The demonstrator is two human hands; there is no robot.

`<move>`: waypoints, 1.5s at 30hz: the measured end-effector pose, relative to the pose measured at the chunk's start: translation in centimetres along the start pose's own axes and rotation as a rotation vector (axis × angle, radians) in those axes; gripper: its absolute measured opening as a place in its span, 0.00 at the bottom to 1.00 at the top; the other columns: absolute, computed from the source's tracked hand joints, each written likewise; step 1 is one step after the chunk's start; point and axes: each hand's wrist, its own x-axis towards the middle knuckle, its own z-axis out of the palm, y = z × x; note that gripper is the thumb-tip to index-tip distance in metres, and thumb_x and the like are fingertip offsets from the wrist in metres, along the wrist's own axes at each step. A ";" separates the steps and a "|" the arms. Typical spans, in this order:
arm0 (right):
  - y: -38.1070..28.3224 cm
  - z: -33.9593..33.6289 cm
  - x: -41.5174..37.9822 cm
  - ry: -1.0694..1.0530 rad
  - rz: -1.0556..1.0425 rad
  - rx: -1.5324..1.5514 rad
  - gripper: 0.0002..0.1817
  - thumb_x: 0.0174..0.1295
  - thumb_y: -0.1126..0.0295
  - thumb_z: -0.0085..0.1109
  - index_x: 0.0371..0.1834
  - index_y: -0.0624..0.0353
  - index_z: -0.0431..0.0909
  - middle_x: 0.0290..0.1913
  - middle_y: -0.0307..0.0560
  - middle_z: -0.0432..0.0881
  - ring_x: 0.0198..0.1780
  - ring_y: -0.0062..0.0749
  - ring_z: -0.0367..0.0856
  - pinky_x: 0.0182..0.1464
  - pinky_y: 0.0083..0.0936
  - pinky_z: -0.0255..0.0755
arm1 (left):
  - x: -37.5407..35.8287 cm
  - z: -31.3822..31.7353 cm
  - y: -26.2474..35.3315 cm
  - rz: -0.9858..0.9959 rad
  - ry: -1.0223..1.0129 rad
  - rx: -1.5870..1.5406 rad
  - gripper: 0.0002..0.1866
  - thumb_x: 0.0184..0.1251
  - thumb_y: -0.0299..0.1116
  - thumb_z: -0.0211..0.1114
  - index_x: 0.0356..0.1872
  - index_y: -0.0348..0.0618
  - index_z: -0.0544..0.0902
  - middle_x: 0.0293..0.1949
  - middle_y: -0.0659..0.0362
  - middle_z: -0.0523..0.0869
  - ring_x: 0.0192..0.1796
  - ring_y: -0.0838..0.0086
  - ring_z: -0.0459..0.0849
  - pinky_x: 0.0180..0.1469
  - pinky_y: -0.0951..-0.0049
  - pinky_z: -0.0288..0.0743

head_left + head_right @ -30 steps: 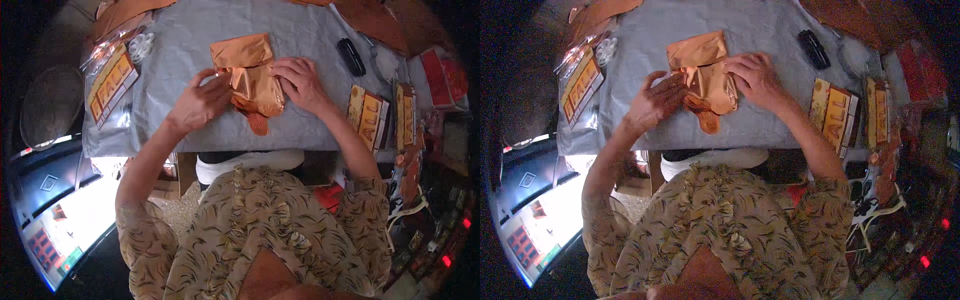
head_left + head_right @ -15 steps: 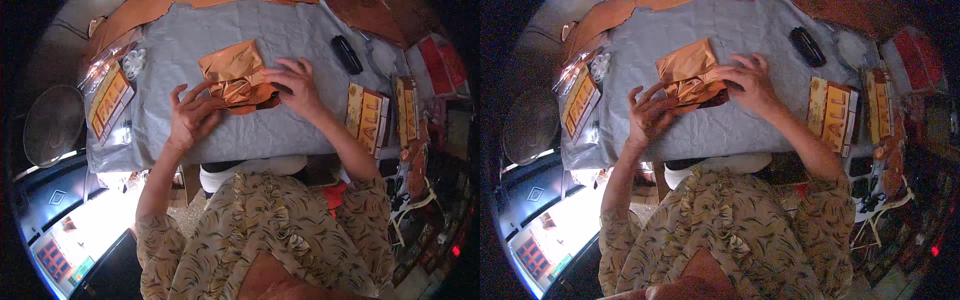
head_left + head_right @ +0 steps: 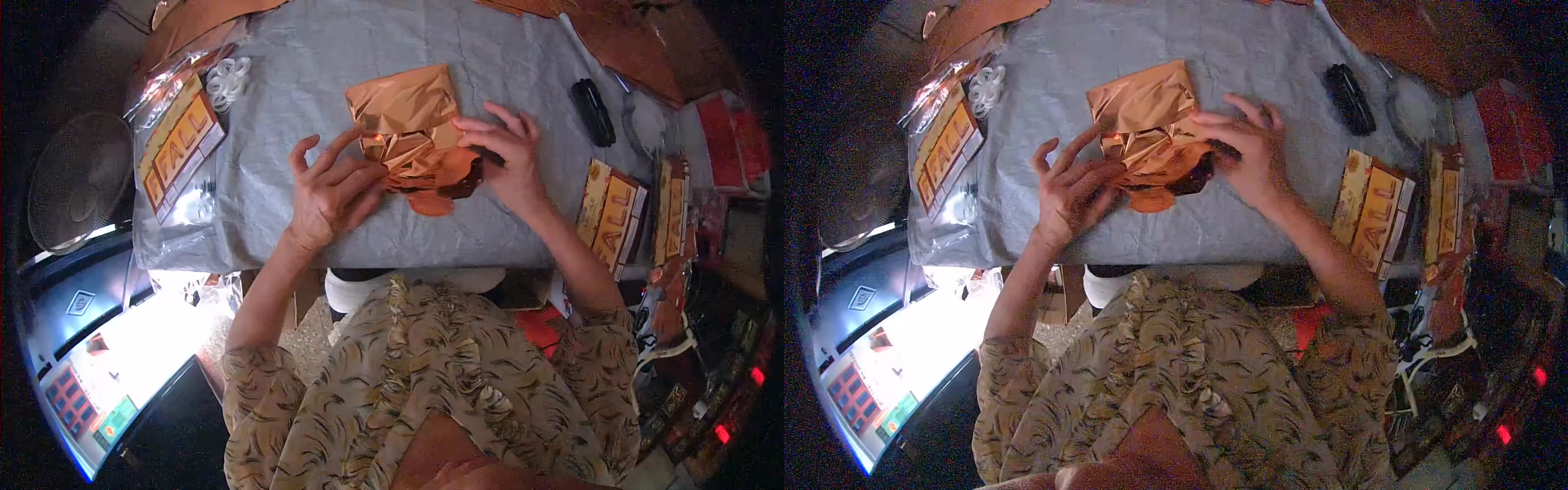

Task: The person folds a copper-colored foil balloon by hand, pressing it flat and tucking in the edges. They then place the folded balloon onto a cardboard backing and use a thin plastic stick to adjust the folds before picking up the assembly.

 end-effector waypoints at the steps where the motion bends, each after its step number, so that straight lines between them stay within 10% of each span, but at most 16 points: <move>1: 0.0 0.0 0.0 -0.005 -0.003 0.002 0.15 0.55 0.76 0.73 0.45 0.47 0.86 0.64 0.26 0.88 0.75 0.39 0.73 0.78 0.48 0.50 | 0.1 -0.1 0.1 -0.006 0.001 0.000 0.16 0.55 0.38 0.78 0.47 0.59 0.91 0.45 0.71 0.91 0.74 0.70 0.79 0.73 0.46 0.55; 12: -2.0 -0.6 0.9 -0.044 0.123 0.068 0.08 0.54 0.75 0.71 0.38 0.59 0.85 0.54 0.39 0.83 0.58 0.39 0.76 0.66 0.39 0.62 | -0.1 0.8 0.2 -0.210 -0.014 -0.099 0.12 0.57 0.39 0.79 0.44 0.61 0.94 0.46 0.72 0.90 0.72 0.64 0.77 0.73 0.47 0.53; 18: -1.9 0.1 1.0 -0.055 0.166 0.060 0.09 0.57 0.73 0.74 0.38 0.61 0.85 0.53 0.45 0.83 0.58 0.43 0.77 0.63 0.39 0.67 | 0.3 1.2 0.5 -0.329 0.020 -0.175 0.08 0.65 0.39 0.76 0.41 0.48 0.93 0.44 0.63 0.91 0.71 0.60 0.77 0.72 0.49 0.55; 45: -3.4 1.5 -0.1 0.062 0.167 -0.001 0.08 0.61 0.72 0.70 0.35 0.63 0.81 0.58 0.48 0.81 0.60 0.48 0.74 0.66 0.42 0.64 | -0.1 2.0 1.8 -0.373 0.130 -0.071 0.08 0.64 0.37 0.75 0.39 0.48 0.92 0.44 0.60 0.90 0.68 0.59 0.80 0.69 0.49 0.59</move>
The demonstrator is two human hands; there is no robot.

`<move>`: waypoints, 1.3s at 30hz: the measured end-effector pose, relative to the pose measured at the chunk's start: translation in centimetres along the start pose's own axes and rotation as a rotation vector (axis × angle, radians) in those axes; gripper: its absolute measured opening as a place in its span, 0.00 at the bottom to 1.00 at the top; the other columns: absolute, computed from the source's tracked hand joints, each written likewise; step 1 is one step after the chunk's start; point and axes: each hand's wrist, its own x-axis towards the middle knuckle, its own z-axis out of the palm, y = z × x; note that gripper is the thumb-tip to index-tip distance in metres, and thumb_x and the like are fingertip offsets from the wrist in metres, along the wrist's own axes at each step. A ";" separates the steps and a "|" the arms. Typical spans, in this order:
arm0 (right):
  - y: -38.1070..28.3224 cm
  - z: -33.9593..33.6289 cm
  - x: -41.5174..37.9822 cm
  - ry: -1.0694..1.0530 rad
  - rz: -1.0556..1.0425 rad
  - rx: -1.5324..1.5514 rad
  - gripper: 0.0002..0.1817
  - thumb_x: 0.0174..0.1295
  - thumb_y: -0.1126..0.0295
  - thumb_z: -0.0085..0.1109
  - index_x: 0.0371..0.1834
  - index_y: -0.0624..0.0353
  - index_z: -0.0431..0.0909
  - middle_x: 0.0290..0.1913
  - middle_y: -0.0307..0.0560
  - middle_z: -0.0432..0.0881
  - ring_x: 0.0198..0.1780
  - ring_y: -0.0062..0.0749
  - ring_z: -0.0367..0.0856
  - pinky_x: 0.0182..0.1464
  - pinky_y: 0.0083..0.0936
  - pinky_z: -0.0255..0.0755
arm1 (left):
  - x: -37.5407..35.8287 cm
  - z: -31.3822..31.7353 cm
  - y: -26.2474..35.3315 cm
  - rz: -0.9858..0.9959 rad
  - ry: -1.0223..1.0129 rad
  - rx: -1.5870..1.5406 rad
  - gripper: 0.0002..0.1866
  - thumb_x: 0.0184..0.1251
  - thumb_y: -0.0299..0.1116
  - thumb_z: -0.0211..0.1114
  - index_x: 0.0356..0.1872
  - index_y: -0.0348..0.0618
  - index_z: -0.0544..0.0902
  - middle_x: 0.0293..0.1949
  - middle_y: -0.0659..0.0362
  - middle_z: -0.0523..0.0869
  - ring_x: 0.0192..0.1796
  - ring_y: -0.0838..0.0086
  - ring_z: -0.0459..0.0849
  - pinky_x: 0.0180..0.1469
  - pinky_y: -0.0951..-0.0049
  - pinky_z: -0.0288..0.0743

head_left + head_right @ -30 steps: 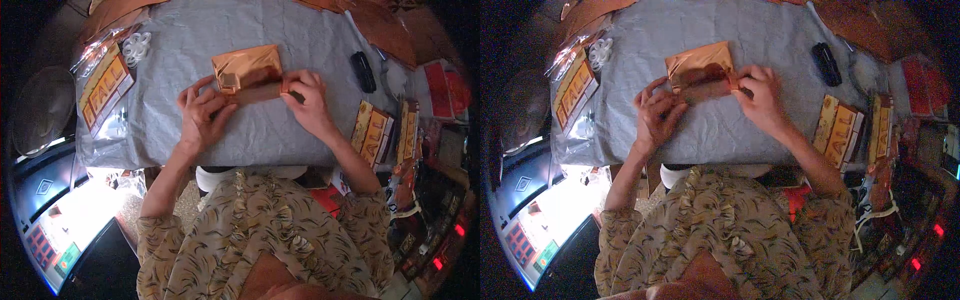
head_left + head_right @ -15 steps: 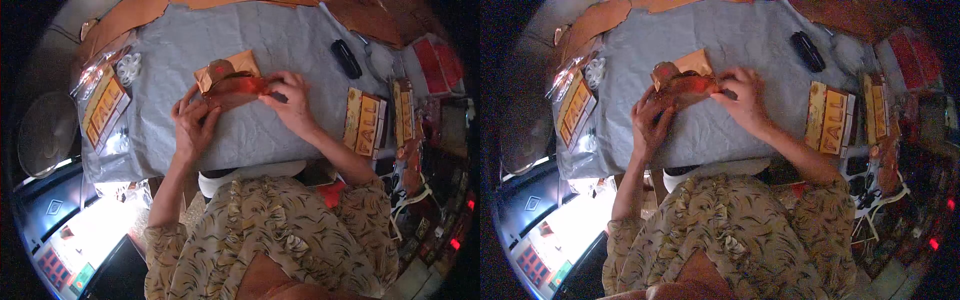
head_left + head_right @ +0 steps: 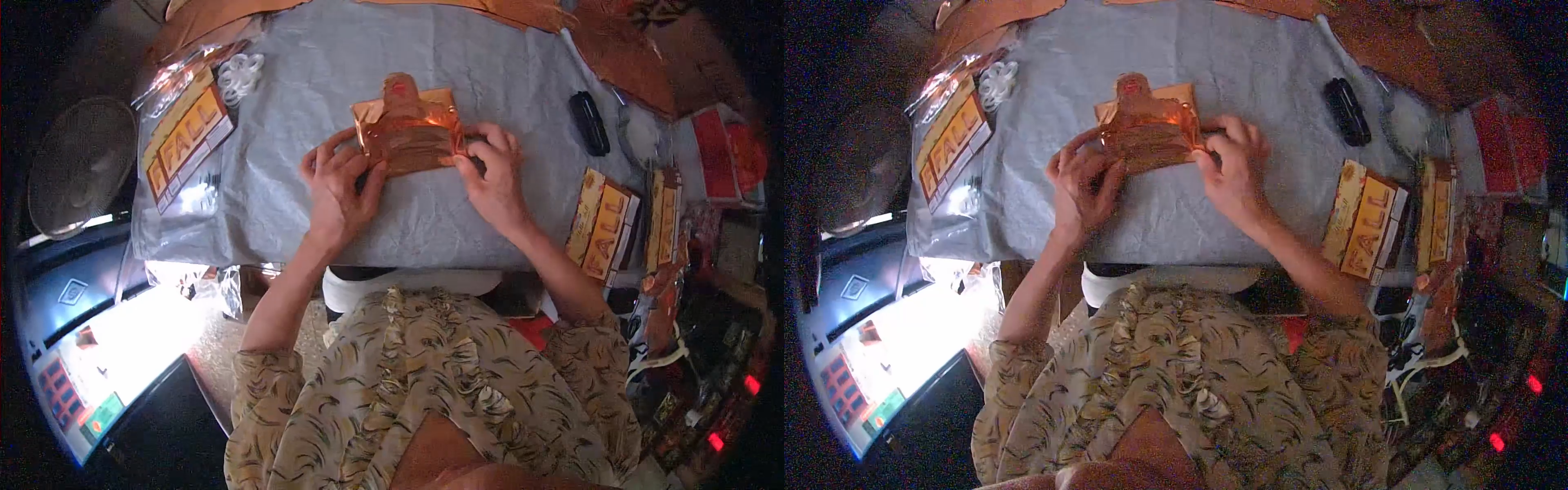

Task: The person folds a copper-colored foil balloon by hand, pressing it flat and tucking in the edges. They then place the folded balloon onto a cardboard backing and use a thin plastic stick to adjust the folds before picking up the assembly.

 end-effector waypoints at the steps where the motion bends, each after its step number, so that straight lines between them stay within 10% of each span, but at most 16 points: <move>1: 0.0 0.0 0.0 -0.009 -0.008 0.002 0.08 0.61 0.72 0.70 0.35 0.63 0.81 0.58 0.48 0.81 0.60 0.48 0.74 0.66 0.42 0.64 | -0.1 0.0 0.0 -0.011 0.005 0.002 0.08 0.64 0.37 0.75 0.39 0.48 0.92 0.44 0.60 0.90 0.68 0.59 0.80 0.69 0.49 0.59; 16: -0.5 0.5 0.0 0.090 -0.054 -0.091 0.10 0.62 0.68 0.72 0.33 0.59 0.80 0.56 0.43 0.82 0.57 0.47 0.77 0.58 0.44 0.68 | -0.3 -0.2 0.2 -0.115 0.074 -0.011 0.11 0.56 0.43 0.80 0.30 0.49 0.91 0.43 0.64 0.84 0.58 0.60 0.79 0.60 0.50 0.63; 22: -2.1 -0.3 -1.0 0.128 -0.146 -0.120 0.22 0.66 0.61 0.72 0.61 0.54 0.81 0.72 0.48 0.76 0.73 0.51 0.72 0.73 0.52 0.61 | -0.2 -0.3 0.3 -0.144 0.069 -0.014 0.10 0.53 0.41 0.81 0.32 0.49 0.93 0.48 0.62 0.83 0.61 0.60 0.76 0.61 0.50 0.63; 24: -3.2 -0.7 -1.7 -0.156 -0.334 -0.288 0.35 0.72 0.54 0.65 0.79 0.51 0.69 0.84 0.48 0.62 0.84 0.51 0.59 0.83 0.57 0.46 | -0.2 -0.4 0.3 -0.138 0.065 -0.027 0.10 0.53 0.41 0.80 0.34 0.50 0.94 0.48 0.63 0.83 0.62 0.60 0.76 0.62 0.49 0.62; 39: -3.0 0.5 0.4 -0.459 -0.313 -0.387 0.42 0.77 0.38 0.43 0.88 0.47 0.54 0.90 0.42 0.49 0.89 0.47 0.42 0.86 0.59 0.34 | -2.2 -0.7 -0.4 -0.206 0.136 -0.071 0.17 0.43 0.47 0.85 0.31 0.51 0.91 0.50 0.65 0.84 0.64 0.61 0.76 0.65 0.49 0.61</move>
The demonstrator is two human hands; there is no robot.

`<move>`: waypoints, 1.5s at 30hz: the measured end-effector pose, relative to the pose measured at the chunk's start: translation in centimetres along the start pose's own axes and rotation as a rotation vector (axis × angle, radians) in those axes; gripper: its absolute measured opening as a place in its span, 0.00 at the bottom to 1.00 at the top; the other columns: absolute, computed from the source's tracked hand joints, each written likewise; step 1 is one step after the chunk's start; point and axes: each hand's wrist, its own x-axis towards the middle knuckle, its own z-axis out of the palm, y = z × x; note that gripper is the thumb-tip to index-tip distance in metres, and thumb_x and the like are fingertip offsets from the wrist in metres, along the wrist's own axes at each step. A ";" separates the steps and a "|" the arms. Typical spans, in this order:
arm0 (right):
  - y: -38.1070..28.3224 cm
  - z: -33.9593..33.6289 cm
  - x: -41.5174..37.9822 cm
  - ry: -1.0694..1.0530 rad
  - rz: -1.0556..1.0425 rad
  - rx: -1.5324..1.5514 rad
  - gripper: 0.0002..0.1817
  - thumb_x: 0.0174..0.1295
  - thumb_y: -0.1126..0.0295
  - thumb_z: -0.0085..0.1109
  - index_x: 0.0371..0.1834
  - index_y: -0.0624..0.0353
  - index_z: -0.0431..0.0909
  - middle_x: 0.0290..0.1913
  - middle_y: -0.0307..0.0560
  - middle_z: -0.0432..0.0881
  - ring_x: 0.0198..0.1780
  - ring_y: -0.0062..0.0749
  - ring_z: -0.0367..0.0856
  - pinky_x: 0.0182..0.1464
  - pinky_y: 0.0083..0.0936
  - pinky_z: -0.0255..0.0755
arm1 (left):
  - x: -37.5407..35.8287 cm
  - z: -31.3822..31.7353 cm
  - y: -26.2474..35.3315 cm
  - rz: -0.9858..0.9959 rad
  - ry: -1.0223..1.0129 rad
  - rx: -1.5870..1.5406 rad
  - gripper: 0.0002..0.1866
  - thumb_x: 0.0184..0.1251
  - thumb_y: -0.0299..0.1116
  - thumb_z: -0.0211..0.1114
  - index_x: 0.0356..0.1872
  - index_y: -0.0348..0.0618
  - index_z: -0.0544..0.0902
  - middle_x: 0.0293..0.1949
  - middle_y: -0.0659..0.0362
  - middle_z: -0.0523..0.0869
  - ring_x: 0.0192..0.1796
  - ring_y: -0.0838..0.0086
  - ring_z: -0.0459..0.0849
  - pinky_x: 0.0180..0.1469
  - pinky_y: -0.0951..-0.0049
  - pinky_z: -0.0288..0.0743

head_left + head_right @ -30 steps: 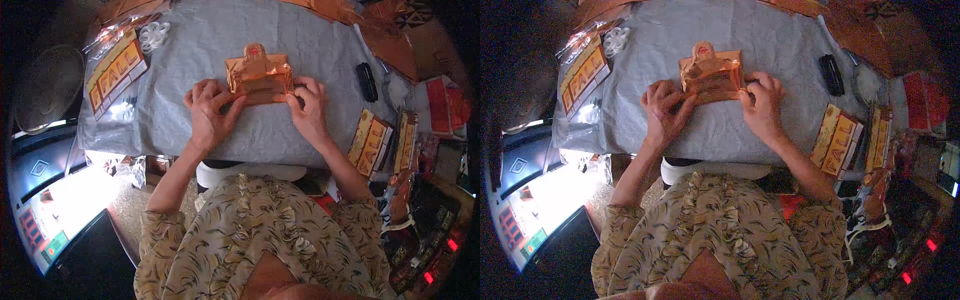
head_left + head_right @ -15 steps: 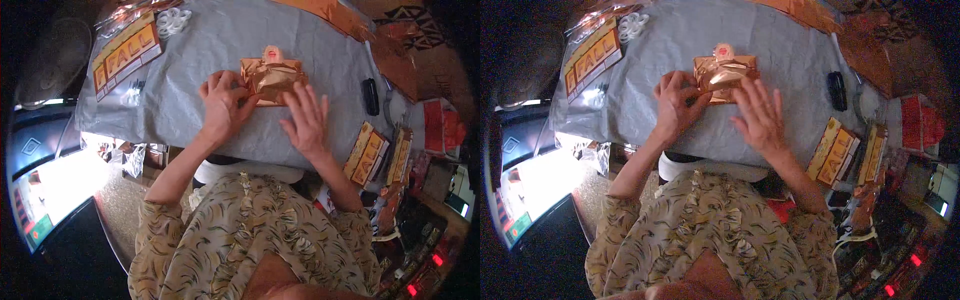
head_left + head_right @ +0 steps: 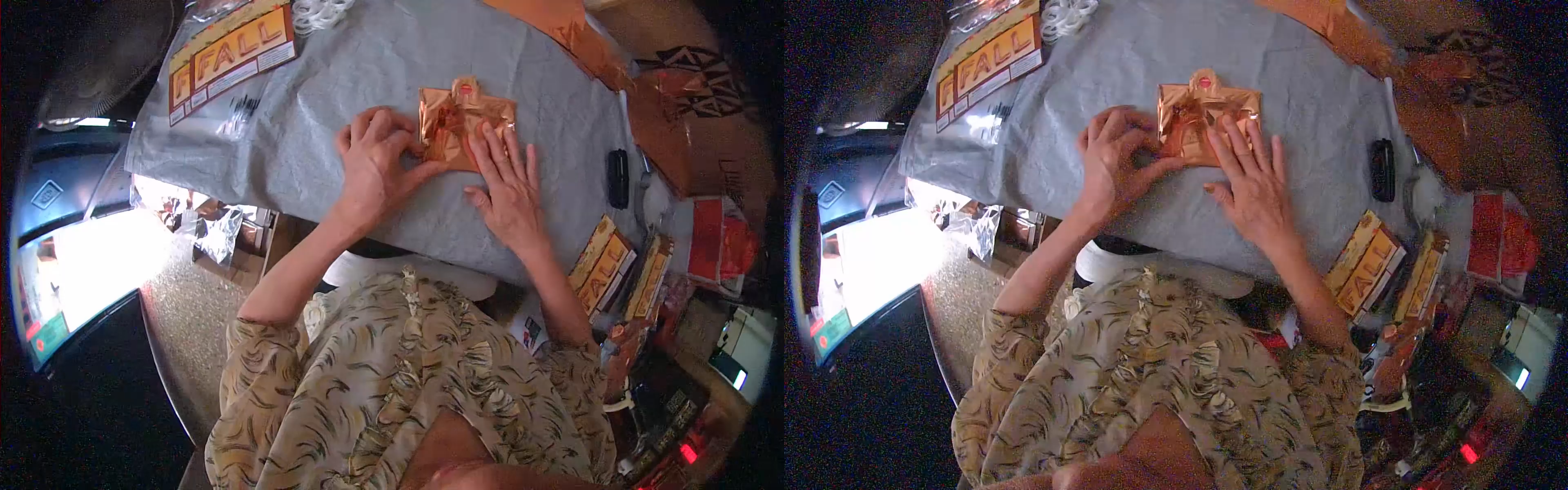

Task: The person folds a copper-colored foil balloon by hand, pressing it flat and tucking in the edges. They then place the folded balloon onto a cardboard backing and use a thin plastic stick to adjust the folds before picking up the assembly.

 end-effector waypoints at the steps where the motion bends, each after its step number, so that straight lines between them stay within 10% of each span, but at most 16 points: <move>1: 0.0 0.0 0.0 -0.006 -0.008 0.004 0.42 0.77 0.38 0.43 0.88 0.47 0.54 0.90 0.42 0.49 0.89 0.47 0.42 0.86 0.59 0.34 | -0.2 -0.1 -0.1 -0.010 0.001 0.004 0.17 0.43 0.47 0.85 0.31 0.51 0.91 0.50 0.65 0.84 0.64 0.61 0.76 0.65 0.49 0.61; 37: 0.7 -0.1 0.7 -0.041 -0.092 -0.011 0.41 0.77 0.38 0.44 0.88 0.45 0.55 0.89 0.44 0.51 0.89 0.50 0.44 0.85 0.57 0.39 | -0.8 -0.4 0.2 -0.029 -0.039 -0.039 0.09 0.53 0.43 0.81 0.31 0.53 0.95 0.64 0.67 0.82 0.76 0.56 0.67 0.72 0.46 0.54; 45: 0.5 -0.4 0.7 -0.037 -0.086 0.034 0.39 0.75 0.45 0.53 0.87 0.45 0.59 0.89 0.42 0.52 0.89 0.49 0.44 0.85 0.57 0.41 | 1.6 -0.1 -1.0 0.013 0.114 0.106 0.25 0.58 0.46 0.79 0.57 0.56 0.86 0.61 0.65 0.83 0.66 0.63 0.78 0.68 0.48 0.60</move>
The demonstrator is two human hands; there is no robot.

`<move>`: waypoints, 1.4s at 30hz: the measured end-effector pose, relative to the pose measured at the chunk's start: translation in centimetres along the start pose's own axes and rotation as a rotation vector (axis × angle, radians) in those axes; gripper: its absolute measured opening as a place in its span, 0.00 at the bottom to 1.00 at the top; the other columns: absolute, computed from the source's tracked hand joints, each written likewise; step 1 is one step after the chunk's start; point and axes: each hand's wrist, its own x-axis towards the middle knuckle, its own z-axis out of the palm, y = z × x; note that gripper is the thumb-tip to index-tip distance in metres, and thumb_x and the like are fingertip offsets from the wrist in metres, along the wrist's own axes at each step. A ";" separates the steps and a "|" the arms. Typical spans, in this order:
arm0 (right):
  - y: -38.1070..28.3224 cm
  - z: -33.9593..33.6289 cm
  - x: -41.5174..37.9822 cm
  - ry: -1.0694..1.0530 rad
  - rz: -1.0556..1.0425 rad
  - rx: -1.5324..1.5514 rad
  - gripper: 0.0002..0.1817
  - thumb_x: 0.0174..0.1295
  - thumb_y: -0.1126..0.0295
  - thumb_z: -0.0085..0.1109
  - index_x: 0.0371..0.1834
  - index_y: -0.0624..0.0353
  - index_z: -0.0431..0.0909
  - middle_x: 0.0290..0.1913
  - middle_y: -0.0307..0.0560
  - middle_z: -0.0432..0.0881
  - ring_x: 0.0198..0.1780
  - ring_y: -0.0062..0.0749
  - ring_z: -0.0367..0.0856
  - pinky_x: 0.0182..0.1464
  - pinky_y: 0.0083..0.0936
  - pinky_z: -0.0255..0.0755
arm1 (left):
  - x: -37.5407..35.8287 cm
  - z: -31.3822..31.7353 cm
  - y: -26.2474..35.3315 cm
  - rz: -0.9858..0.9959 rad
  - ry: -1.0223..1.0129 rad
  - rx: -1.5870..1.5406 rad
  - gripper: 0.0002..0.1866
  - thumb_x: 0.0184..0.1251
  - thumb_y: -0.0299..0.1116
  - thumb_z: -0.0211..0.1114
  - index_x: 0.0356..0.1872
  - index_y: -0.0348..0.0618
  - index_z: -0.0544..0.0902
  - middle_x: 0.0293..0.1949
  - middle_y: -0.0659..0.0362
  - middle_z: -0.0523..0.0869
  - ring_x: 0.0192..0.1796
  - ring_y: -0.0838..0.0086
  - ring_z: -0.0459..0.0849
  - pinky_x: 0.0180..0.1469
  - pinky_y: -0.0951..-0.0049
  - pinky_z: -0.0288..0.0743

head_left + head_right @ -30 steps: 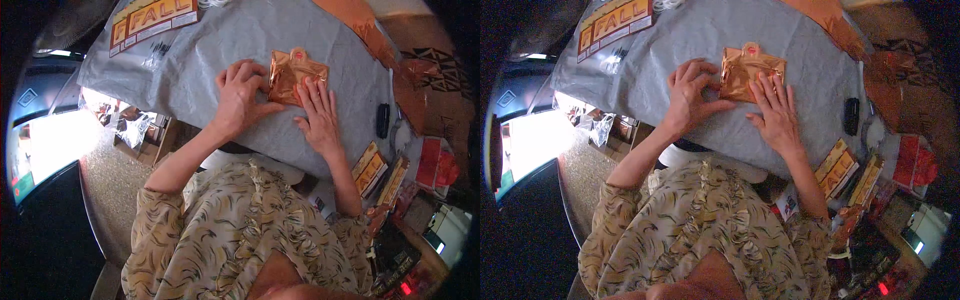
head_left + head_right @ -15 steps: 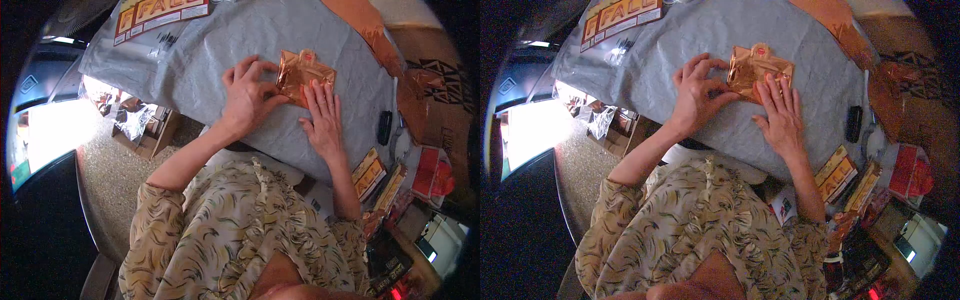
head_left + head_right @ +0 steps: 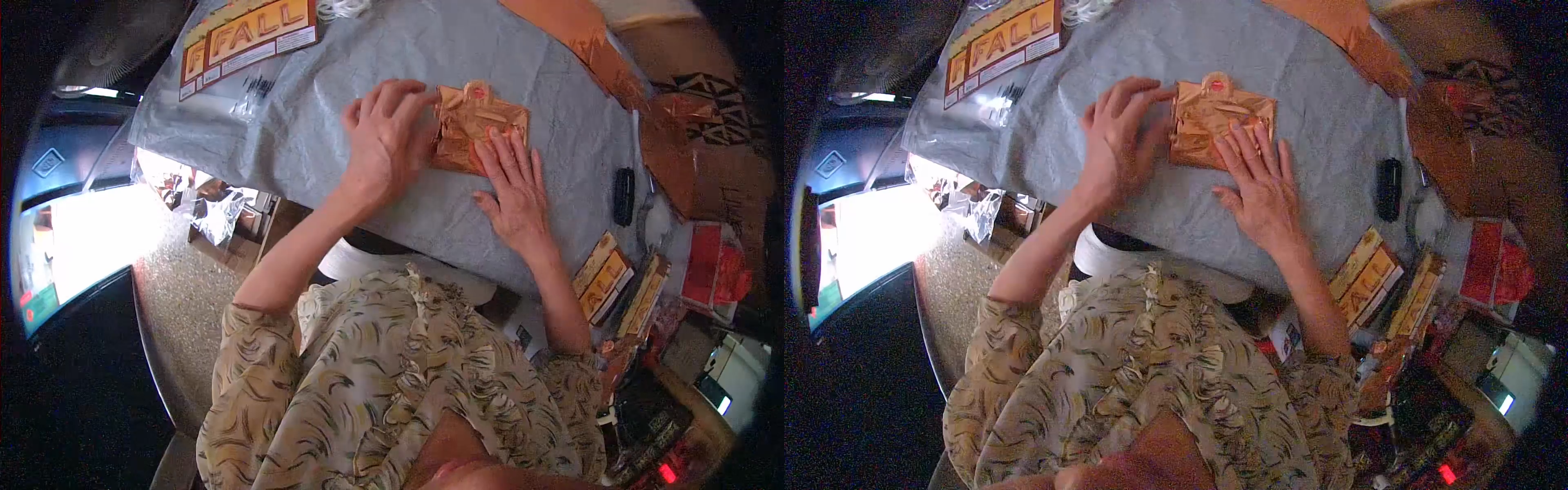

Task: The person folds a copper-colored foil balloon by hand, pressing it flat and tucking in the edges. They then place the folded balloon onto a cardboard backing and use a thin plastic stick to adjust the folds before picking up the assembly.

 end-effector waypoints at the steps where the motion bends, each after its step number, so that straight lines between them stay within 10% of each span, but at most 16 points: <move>1: 0.1 0.1 -0.1 0.002 0.001 -0.001 0.39 0.75 0.45 0.53 0.87 0.45 0.59 0.89 0.42 0.52 0.89 0.49 0.44 0.85 0.57 0.41 | 0.7 0.4 -0.7 0.002 0.001 0.000 0.25 0.58 0.46 0.79 0.57 0.56 0.86 0.61 0.65 0.83 0.66 0.63 0.78 0.68 0.48 0.60; 42: 0.5 1.3 -0.8 0.077 0.042 0.061 0.43 0.69 0.46 0.63 0.87 0.38 0.58 0.89 0.38 0.49 0.88 0.52 0.42 0.85 0.66 0.36 | 4.1 2.0 5.3 0.120 -0.223 0.264 0.20 0.66 0.43 0.72 0.59 0.66 0.83 0.42 0.61 0.88 0.52 0.56 0.83 0.55 0.49 0.68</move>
